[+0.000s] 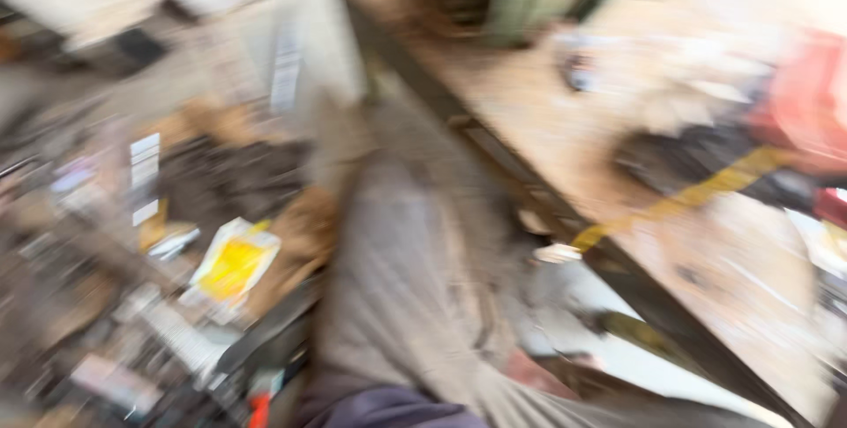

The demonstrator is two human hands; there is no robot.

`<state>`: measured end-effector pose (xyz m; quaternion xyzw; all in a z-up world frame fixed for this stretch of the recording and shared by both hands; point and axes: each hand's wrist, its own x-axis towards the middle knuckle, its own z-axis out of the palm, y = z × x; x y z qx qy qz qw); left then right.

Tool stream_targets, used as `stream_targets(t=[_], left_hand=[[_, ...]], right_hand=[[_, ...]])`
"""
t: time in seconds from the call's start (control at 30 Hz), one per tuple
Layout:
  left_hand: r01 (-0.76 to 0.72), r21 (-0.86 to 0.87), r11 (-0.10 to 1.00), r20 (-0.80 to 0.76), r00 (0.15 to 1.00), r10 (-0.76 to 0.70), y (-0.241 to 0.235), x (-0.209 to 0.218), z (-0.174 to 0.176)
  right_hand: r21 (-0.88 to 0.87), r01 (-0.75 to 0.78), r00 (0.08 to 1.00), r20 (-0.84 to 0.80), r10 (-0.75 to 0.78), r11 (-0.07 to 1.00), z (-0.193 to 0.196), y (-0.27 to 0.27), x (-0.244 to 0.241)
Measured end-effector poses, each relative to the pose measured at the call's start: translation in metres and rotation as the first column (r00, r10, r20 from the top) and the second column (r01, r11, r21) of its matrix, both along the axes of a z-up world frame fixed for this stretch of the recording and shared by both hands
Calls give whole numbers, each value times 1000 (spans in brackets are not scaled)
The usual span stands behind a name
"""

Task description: The person is repairing a small electric motor on a wooden workbench. They use a screwdriver to remove the cover, then use a wrench and hammer to adjust and secure the internal components and casing.

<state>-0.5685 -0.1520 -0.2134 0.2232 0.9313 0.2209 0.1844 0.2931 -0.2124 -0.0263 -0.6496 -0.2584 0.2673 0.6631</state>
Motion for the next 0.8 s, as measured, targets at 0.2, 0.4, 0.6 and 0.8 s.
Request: stream_targets(t=[0.2, 0.4, 0.6, 0.8], left_hand=[[234, 502, 832, 150, 924, -351, 84, 181, 67], [328, 859, 393, 108, 635, -765, 58, 214, 233], [368, 927, 69, 21, 132, -991, 73, 390, 251], [390, 920, -20, -77, 132, -988, 82, 492, 242]], right_hand=[[374, -143, 989, 26, 144, 916, 29, -4, -9], [583, -141, 990, 95, 105, 801, 36, 20, -22], [574, -214, 977, 142, 161, 791, 58, 17, -28], [562, -215, 971, 39, 234, 799, 72, 18, -25]])
